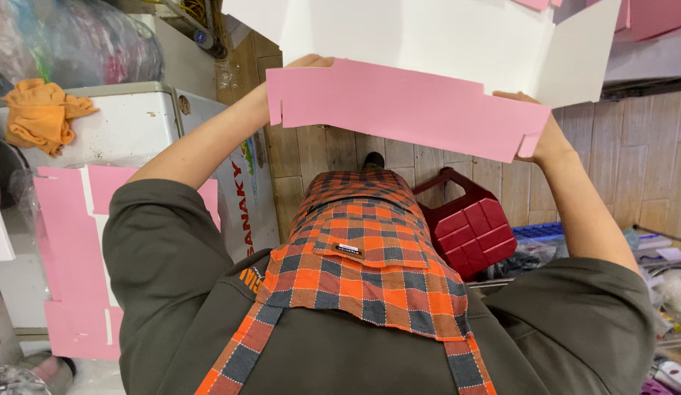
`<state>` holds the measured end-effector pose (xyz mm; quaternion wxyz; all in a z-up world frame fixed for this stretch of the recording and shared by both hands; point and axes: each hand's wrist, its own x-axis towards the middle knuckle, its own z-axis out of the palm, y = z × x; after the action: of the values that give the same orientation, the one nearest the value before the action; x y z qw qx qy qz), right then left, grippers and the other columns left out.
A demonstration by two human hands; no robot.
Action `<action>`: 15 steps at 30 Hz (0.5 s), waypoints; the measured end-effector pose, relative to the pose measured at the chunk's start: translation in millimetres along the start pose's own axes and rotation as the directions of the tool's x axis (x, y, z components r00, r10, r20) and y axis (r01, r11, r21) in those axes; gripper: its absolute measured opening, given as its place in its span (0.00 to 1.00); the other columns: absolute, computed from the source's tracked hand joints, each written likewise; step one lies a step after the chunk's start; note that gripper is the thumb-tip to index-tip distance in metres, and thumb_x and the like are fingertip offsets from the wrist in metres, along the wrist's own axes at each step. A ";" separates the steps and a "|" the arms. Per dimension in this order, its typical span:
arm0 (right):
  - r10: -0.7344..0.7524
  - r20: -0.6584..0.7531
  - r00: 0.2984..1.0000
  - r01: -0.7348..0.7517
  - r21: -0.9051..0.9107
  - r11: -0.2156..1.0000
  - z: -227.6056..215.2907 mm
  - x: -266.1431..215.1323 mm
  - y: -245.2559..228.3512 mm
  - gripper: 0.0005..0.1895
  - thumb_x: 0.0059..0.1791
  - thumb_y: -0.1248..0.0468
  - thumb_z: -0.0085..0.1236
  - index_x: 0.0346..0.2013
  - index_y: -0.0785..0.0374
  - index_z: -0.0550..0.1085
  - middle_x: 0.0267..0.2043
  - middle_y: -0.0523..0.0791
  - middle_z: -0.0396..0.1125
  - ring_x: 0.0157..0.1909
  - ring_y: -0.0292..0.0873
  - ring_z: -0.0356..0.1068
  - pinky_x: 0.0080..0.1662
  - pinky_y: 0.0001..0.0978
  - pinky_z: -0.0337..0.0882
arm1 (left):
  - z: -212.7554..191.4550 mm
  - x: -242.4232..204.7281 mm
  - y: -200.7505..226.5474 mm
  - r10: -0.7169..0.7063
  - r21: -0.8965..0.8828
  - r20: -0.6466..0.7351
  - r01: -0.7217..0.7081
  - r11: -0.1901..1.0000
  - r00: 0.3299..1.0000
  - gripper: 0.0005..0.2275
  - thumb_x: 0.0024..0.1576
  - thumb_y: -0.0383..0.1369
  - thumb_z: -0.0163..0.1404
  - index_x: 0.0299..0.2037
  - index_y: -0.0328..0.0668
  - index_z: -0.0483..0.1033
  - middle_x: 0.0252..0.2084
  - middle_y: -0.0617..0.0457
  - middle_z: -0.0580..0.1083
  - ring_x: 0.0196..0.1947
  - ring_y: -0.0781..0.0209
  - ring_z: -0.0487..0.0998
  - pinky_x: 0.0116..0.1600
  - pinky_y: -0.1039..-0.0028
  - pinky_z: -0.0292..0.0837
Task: The person assembles pink and white cardboard boxes by folding flaps and inserting dividers. They handle multiple flat sheets and pre-cut box components, shaping them into finished containers on a work surface.
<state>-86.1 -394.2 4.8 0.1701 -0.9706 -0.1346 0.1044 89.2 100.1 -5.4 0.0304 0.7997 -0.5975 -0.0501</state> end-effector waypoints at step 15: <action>0.549 0.038 0.835 -0.481 0.537 0.693 -15.1 45.1 22.0 0.33 0.48 0.47 0.70 0.58 0.65 0.71 0.48 0.55 0.73 0.51 0.47 0.75 0.54 0.40 0.73 | -38.1 58.8 -27.5 -0.518 -0.472 0.445 0.683 0.557 0.730 0.41 0.54 0.69 0.47 0.63 0.38 0.71 0.64 0.36 0.70 0.63 0.42 0.70 0.66 0.61 0.64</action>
<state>-34.9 -405.3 3.7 0.4003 -0.8889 0.1879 0.1195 136.4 51.1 26.9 0.1891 0.8876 -0.2343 -0.3486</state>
